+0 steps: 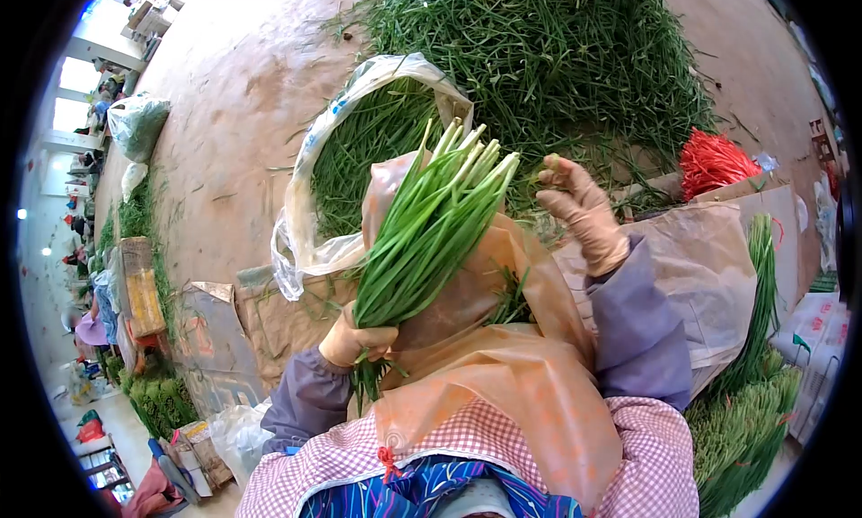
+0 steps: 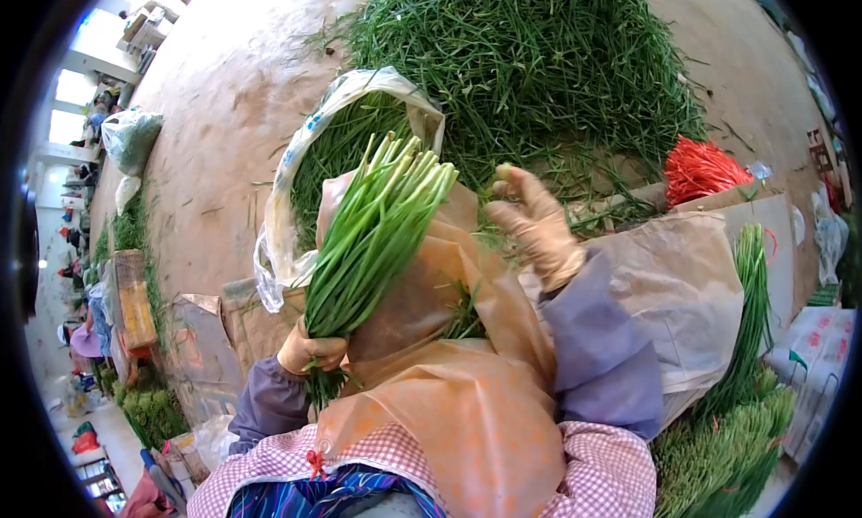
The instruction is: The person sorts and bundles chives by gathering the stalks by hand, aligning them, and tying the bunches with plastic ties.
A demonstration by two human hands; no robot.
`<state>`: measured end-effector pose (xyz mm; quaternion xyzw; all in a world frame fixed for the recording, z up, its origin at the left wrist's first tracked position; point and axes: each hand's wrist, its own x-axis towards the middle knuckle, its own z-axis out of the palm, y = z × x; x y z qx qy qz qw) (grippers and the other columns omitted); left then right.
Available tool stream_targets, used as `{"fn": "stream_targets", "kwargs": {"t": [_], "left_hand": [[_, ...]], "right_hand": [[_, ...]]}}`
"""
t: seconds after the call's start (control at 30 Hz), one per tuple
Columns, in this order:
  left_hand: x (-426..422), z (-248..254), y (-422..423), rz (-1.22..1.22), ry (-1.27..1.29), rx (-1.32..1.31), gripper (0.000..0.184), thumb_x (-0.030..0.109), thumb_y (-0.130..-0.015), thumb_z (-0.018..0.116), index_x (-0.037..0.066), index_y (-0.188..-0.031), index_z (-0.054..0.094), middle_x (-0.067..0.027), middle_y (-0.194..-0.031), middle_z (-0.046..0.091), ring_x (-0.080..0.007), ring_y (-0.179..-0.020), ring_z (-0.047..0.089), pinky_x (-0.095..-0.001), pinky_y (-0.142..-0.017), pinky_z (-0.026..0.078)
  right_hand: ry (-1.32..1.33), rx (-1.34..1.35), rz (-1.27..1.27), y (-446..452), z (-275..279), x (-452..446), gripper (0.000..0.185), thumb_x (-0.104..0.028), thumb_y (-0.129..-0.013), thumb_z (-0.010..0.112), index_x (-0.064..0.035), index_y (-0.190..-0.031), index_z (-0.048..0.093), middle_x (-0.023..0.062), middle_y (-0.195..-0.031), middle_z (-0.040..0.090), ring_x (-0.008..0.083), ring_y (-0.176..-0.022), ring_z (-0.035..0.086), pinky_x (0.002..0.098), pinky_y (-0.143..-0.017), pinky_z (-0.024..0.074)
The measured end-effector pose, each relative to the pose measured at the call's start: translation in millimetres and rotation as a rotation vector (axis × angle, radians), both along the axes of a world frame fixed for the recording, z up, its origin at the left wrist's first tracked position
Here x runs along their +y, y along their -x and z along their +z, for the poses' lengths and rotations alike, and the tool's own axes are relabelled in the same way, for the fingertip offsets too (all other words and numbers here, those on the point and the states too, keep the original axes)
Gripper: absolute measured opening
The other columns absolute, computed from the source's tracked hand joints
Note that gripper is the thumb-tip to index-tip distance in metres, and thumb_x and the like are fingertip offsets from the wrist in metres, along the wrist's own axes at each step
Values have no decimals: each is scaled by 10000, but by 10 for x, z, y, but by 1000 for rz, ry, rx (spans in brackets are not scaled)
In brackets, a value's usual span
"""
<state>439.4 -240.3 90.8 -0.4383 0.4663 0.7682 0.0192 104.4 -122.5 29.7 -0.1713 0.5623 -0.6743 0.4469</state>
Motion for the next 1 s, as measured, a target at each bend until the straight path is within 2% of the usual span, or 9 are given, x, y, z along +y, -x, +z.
{"fn": "stream_targets", "kwargs": {"t": [0.13, 0.2, 0.3, 0.47, 0.6, 0.73, 0.8, 0.9, 1.0], "left_hand": [[-15, 86, -26, -139, 250, -56, 448, 9, -780, 662, -12, -1214, 555, -22, -871, 633, -89, -713, 570, -253, -618, 467], [-27, 64, -64, -237, 343, -43, 530, 35, -801, 684, 1, -1302, 516, -15, -1021, 641, -87, -851, 576, -257, -739, 485], [4, 62, -33, -216, 359, -28, 525, 57, -809, 700, 7, -1300, 521, -26, -1036, 652, -93, -869, 587, -266, -758, 493], [-31, 134, -50, -323, 420, -105, 536, 86, -814, 714, 4, -1306, 518, -50, -1027, 674, -97, -908, 595, -271, -799, 492], [-78, 119, -67, -346, 441, -148, 503, 96, -803, 734, 6, -1263, 549, -41, -985, 681, -100, -865, 590, -268, -790, 489], [-88, 195, 6, -391, 515, -164, 515, 130, -801, 734, -5, -1262, 548, -101, -1000, 702, -127, -875, 632, -292, -798, 500], [-76, 192, 7, -396, 542, -157, 512, 142, -801, 732, 4, -1260, 553, -133, -993, 711, -144, -884, 656, -306, -796, 504], [-90, 314, 61, -544, 659, -259, 551, 180, -835, 695, 52, -1337, 506, -154, -994, 713, -207, -854, 691, -335, -768, 516], [-86, 480, 133, -602, 708, -329, 562, 142, -829, 692, 53, -1349, 500, -178, -976, 710, -222, -867, 701, -334, -761, 528]], "right_hand": [[128, 414, -264, -119, 413, -190, 372, -164, -887, 702, -61, -1233, 614, 67, -1117, 626, 154, -1046, 581, 284, -914, 482], [163, 1171, -66, 43, 758, -227, 368, -273, -889, 695, -47, -1176, 649, 112, -1148, 631, 234, -1075, 585, 351, -966, 456], [-110, 1521, 238, -108, 794, -434, 453, -406, -843, 698, -78, -1154, 668, 139, -1191, 614, 328, -1151, 534, 440, -1011, 397], [301, 1460, 152, -145, 477, -608, 138, -134, -829, 688, -91, -957, 663, 96, -1049, 625, 311, -995, 587, 416, -870, 456], [102, 259, -79, -213, 506, -493, 85, -131, -878, 702, -51, -852, 691, 35, -816, 681, 136, -763, 612, 269, -699, 489], [71, 475, -57, -4, 375, -354, 139, -182, -913, 675, -44, -905, 684, 27, -836, 682, 105, -768, 597, 256, -724, 489], [149, 1033, 120, -79, 427, -324, 219, -256, -859, 703, -93, -1002, 685, 101, -1129, 627, 246, -1054, 581, 374, -934, 439], [-110, 1629, 213, -225, 463, -370, 401, -384, -816, 697, -114, -1110, 658, 88, -1178, 592, 305, -1159, 525, 465, -1042, 289], [50, 1402, 189, -292, 371, -439, 335, -355, -789, 714, -181, -1073, 672, 63, -1216, 588, 289, -1192, 514, 546, -1072, 220]]}}
